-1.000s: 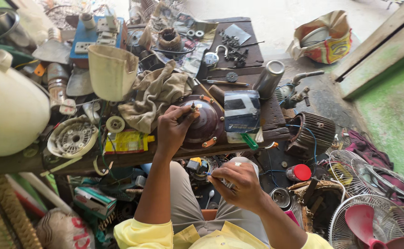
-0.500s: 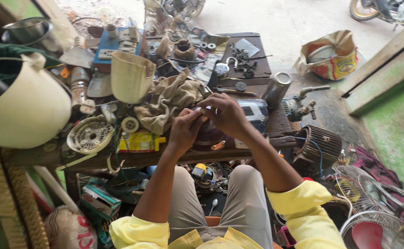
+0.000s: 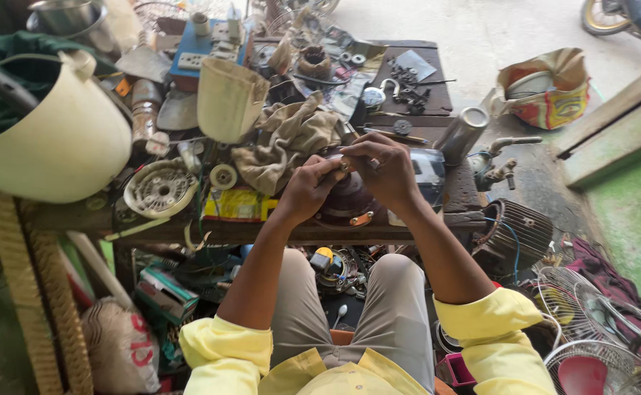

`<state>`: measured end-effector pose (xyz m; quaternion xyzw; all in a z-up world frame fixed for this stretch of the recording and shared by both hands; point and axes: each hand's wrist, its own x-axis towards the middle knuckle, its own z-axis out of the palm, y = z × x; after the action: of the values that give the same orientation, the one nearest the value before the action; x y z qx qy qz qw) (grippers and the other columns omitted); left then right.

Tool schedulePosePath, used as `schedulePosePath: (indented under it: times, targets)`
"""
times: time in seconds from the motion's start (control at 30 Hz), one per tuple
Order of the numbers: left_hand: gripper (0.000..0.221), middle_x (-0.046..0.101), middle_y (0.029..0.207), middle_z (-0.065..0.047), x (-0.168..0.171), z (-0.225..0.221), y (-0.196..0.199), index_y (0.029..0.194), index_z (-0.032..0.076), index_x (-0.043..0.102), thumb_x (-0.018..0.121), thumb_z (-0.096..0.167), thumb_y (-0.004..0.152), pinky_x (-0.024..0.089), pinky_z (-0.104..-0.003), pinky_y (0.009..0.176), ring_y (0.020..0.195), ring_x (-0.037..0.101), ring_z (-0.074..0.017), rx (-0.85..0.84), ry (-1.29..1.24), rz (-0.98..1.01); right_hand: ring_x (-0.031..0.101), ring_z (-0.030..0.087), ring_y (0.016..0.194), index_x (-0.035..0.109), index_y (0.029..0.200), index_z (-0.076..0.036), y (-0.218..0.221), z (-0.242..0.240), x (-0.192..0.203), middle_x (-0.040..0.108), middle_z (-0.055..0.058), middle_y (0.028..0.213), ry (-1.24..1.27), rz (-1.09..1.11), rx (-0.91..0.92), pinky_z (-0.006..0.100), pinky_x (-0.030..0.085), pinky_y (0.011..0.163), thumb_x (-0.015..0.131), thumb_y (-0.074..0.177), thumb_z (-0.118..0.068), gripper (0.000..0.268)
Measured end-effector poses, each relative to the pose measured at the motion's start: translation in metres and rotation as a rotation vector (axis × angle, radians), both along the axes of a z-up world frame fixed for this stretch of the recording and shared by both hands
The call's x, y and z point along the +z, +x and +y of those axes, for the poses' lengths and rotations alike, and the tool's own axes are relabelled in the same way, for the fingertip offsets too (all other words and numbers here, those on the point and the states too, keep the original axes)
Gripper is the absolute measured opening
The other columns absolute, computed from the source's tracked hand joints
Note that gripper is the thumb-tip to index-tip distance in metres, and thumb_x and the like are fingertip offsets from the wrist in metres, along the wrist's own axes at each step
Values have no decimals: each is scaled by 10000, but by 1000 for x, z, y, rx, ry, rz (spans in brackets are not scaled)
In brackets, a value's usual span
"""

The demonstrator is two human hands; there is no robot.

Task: The person sits at a cluttered workbench and uses a screwdriver to tighten screws on a brown circular electrical component. They repeatedly pick up and set down the tool while adjusting the component on the table.

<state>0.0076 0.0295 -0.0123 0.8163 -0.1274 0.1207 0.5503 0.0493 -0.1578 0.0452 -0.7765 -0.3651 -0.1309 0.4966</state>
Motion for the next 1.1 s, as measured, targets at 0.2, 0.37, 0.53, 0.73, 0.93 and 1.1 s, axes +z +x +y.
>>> schedulePosePath:
  times: [0.2,0.37,0.53,0.73,0.93,1.1]
  targets:
    - [307,681,1020,-102,-4,-3,-2,1260,104,715,690,202,970,530,-338,888,968,702,-233,33,-22,10,735,131,879,652,1193,-58,-8,7,7,762,66,973,-43,-13,-74,273,562,768,815,886,-65,348]
    - [306,675,994,-105,-6,-8,-3,1253,130,731,709,233,966,532,-343,865,941,693,-237,88,8,-18,720,102,874,534,1152,-41,-4,3,4,740,75,956,-11,143,-53,253,568,764,799,909,-57,361]
    - [300,690,952,-85,-6,-9,-2,1222,149,746,736,256,942,537,-342,822,879,705,-224,113,-13,-44,706,98,894,580,1092,-26,-3,1,-3,710,68,953,-41,64,-59,258,573,801,791,921,-12,271]
    - [330,690,883,-77,-2,-8,-4,1182,172,783,803,290,874,555,-313,739,775,698,-168,140,-67,-43,691,68,850,626,1010,-24,-4,3,-7,717,40,916,-6,70,-47,239,565,771,793,931,7,188]
    - [364,723,896,-76,3,-8,-5,1130,169,796,847,347,817,555,-296,726,776,704,-150,174,-78,-59,698,57,853,630,1003,-17,-2,1,-7,724,32,920,17,77,-51,230,573,768,815,918,-19,203]
    - [374,734,914,-101,4,-11,-6,1111,177,803,846,402,814,550,-330,755,797,713,-188,211,-10,-91,702,72,849,626,1008,-17,-5,-1,-9,720,38,923,13,68,-102,239,562,758,812,917,-26,208]
